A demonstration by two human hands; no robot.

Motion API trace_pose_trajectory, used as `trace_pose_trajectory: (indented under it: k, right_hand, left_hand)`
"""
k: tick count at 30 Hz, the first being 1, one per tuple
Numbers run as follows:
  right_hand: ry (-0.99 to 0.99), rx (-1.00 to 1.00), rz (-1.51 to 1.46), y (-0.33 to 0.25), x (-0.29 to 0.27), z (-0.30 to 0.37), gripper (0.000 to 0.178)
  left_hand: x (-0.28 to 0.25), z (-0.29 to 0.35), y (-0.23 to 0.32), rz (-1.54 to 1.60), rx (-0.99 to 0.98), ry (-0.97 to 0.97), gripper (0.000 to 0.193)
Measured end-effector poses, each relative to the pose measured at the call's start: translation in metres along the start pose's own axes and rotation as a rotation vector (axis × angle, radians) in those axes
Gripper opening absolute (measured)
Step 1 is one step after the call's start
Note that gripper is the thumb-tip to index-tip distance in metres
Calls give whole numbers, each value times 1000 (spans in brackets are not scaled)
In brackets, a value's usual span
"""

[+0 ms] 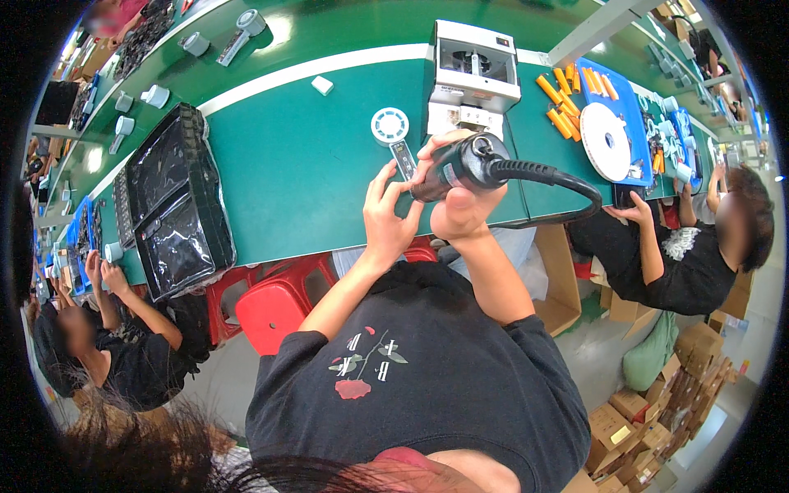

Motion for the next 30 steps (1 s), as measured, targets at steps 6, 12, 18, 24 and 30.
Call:
trace_pose_trajectory:
  k: [6,12,18,24,30]
  right_hand:
    - [12,31,-9,7,3,1,82]
    - [-12,44,3,11,4,5,85]
    - [-71,43,-10,10,8,4,86]
    - [-82,63,-87,19,4,8,85]
    - [-108,88,4,14,7,7,91]
  left_hand:
    - [2,1,-3,-1,-17,-11,26]
    - [2,0,-1,-18,-19,4,26]
    - [-1,1,0,-38,-15,26,27]
    - [1,1,-1,-51,10,18,28]
    - [-1,3,-1,-68,4,20,30]
Point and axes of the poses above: each hand's wrist, its own z-axis away from the middle knuckle, its own x-axis out of the palm, y = z × x, the point moved 7 cm from there along -z, towards the middle knuckle, and after that the axes turned 1 degree about -z, right-handed, at the moved point
